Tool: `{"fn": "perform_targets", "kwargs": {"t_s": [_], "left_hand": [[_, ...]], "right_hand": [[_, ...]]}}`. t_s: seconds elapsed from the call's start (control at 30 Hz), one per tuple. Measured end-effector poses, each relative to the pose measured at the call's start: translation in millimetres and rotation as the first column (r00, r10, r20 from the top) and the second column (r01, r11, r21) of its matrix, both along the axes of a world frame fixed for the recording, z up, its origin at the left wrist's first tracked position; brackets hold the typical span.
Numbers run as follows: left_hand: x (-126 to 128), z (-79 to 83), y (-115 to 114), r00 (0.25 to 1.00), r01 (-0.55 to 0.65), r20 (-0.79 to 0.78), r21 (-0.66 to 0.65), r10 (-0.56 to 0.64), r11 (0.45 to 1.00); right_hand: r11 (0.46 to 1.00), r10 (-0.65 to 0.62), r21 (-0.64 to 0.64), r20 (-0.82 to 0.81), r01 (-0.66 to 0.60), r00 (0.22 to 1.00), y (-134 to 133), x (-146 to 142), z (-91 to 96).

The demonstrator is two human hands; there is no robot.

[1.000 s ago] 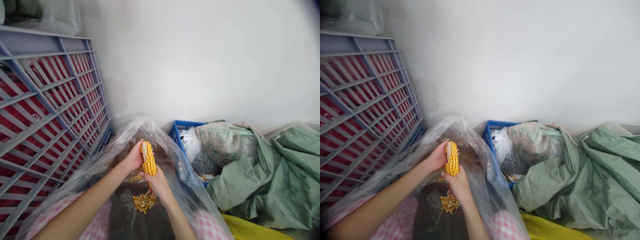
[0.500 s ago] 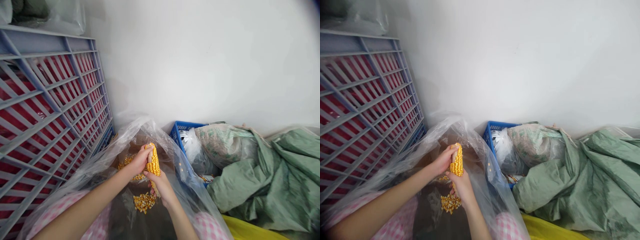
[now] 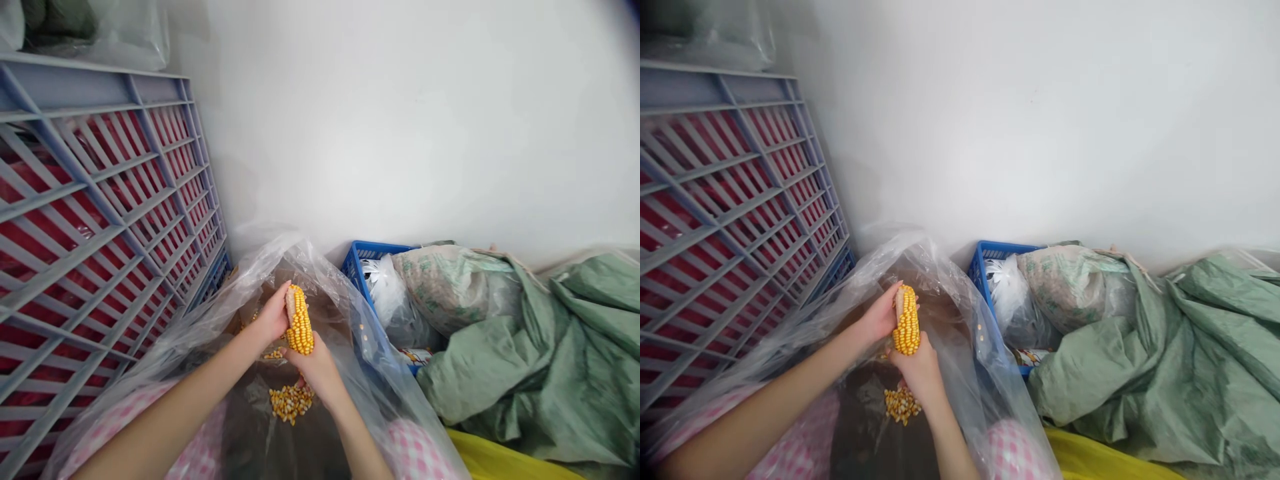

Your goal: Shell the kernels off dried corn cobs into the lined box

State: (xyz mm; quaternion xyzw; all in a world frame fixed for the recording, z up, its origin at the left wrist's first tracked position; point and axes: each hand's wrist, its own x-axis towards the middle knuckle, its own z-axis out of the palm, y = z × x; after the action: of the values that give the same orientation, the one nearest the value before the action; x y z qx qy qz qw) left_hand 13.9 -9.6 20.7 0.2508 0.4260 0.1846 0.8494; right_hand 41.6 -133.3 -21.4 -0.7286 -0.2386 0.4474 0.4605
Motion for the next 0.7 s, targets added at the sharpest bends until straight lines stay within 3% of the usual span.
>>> {"fn": "perform_targets", "kwargs": {"t_s": [0.13,0.33,0.4,0.53,0.7], "left_hand": [[2.3,5.0,-4.4,1.0,0.002,0.008,0.069,-0.002,0.998],[4.2,-18.6,-16.0,0.991,-0.133,0.036,0.279,0.128,0.951],[5.0,-20.1,-16.5,0.993,-0.109,0.067,0.252,0.095,0.962],[4.5,-12.0,-9.0,0.999,-0.01,0.05,0.072,0.007,0.997],[0.9,-15.5,1.4,0.988,-0.101,-0.117,-0.028,0.097,0.994]], "right_hand": [[0.999,-0.017,0.027,-0.001,0.017,1.0,-0.8,1.7,6.2],[0.999,-0.024,-0.047,-0.161,0.017,0.987,-2.6,0.7,16.3],[0.999,-0.023,-0.044,-0.155,0.016,0.988,-2.3,1.6,15.8],[0.998,-0.004,-0.056,0.004,0.004,1.0,0.1,1.9,11.2],[0.994,0.068,-0.095,0.071,-0.061,0.995,2.9,-2.5,8.3]]}}
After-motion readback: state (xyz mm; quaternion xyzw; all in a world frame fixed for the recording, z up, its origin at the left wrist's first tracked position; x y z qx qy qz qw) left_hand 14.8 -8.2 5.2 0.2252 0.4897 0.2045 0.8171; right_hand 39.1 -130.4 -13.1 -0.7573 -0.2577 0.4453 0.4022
